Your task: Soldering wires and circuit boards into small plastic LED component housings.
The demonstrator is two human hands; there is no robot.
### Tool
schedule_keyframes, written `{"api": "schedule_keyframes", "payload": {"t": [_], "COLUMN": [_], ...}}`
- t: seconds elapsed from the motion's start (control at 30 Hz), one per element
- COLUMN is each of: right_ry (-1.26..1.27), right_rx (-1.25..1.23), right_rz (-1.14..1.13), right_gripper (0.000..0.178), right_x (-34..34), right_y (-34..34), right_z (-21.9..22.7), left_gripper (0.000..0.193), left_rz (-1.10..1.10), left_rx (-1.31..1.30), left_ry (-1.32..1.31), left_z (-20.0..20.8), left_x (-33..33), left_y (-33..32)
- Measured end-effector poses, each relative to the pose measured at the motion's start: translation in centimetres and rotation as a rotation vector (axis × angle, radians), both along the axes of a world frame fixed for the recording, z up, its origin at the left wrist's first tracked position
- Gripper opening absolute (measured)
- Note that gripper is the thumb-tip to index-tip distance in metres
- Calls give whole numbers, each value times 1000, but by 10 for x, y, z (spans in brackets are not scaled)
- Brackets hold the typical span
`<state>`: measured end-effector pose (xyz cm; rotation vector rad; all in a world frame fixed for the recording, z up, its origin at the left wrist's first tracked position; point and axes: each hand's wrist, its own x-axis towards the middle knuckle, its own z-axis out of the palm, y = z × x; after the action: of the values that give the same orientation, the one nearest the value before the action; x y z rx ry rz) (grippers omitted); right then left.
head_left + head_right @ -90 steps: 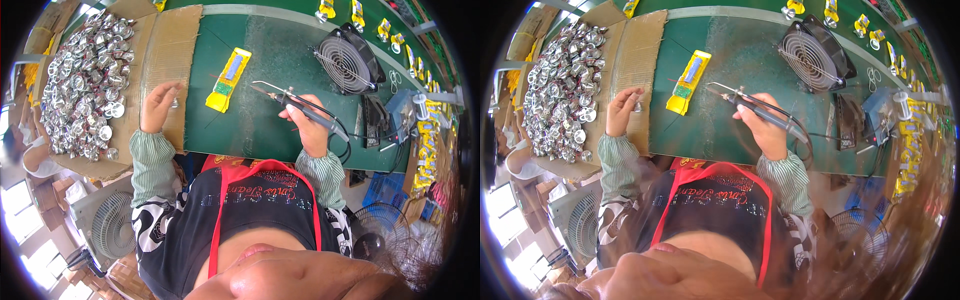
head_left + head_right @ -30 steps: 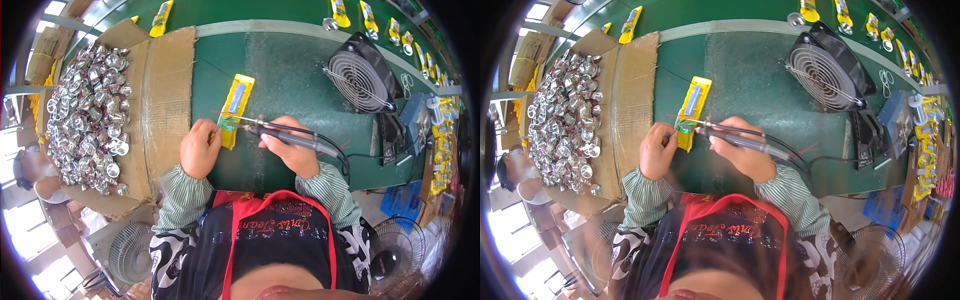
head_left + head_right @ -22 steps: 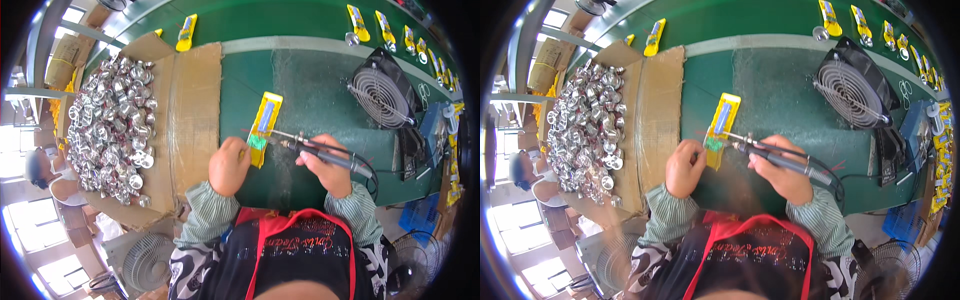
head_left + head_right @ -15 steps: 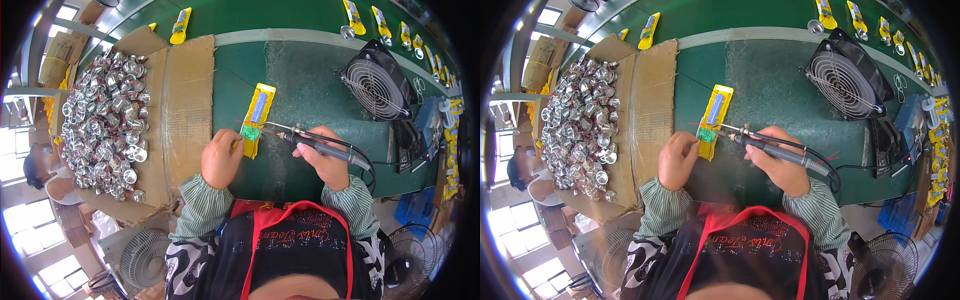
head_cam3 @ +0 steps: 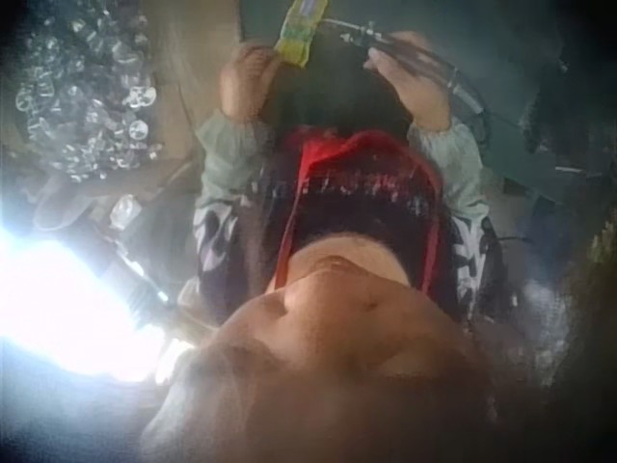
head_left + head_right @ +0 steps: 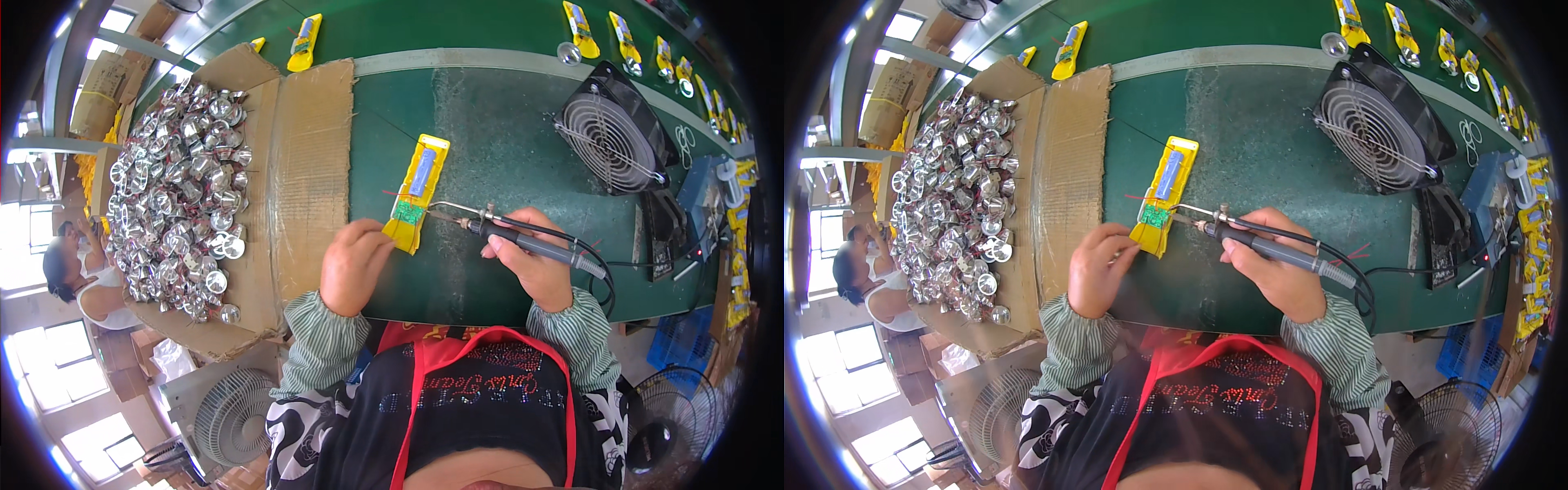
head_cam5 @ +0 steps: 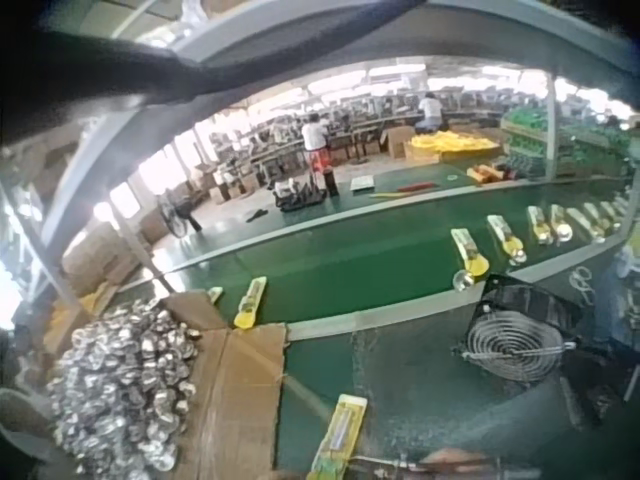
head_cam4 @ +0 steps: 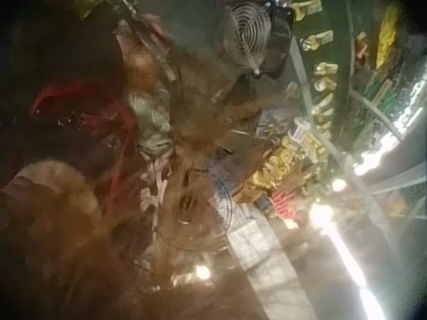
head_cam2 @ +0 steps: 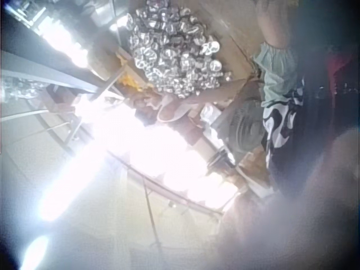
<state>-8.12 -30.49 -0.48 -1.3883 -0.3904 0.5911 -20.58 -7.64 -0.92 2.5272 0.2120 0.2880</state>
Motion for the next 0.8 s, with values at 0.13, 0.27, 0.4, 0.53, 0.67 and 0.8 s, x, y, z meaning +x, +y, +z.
{"api": "schedule_keyframes", "payload": {"t": [0.13, 0.27, 0.4, 0.53, 0.67, 0.8], "right_ry": [-6, -34, 3, 61, 36, 85], "right_rx": [16, -11, -7, -27, -51, -18], "right_rz": [16, 56, 52, 55, 79, 69], "right_gripper": [17, 18, 17, 16, 15, 15], "right_x": [-1, -3, -4, -7, -6, -6], "right_y": [2, 7, 12, 16, 18, 21], "right_z": [-2, -2, -4, -4, -11, -9], "left_gripper": [11, 7, 7, 7, 6, 6], "left_rz": [118, 99, 121, 84, 90, 100], "left_rx": [-115, -57, -76, -79, -99, -125], "left_ry": [-35, -24, 11, -36, -27, -24], "left_z": [1, -8, -9, -13, -14, -16], "left_x": [11, 20, 25, 23, 19, 19], "left_y": [-2, -9, -9, -5, -8, -7]}}
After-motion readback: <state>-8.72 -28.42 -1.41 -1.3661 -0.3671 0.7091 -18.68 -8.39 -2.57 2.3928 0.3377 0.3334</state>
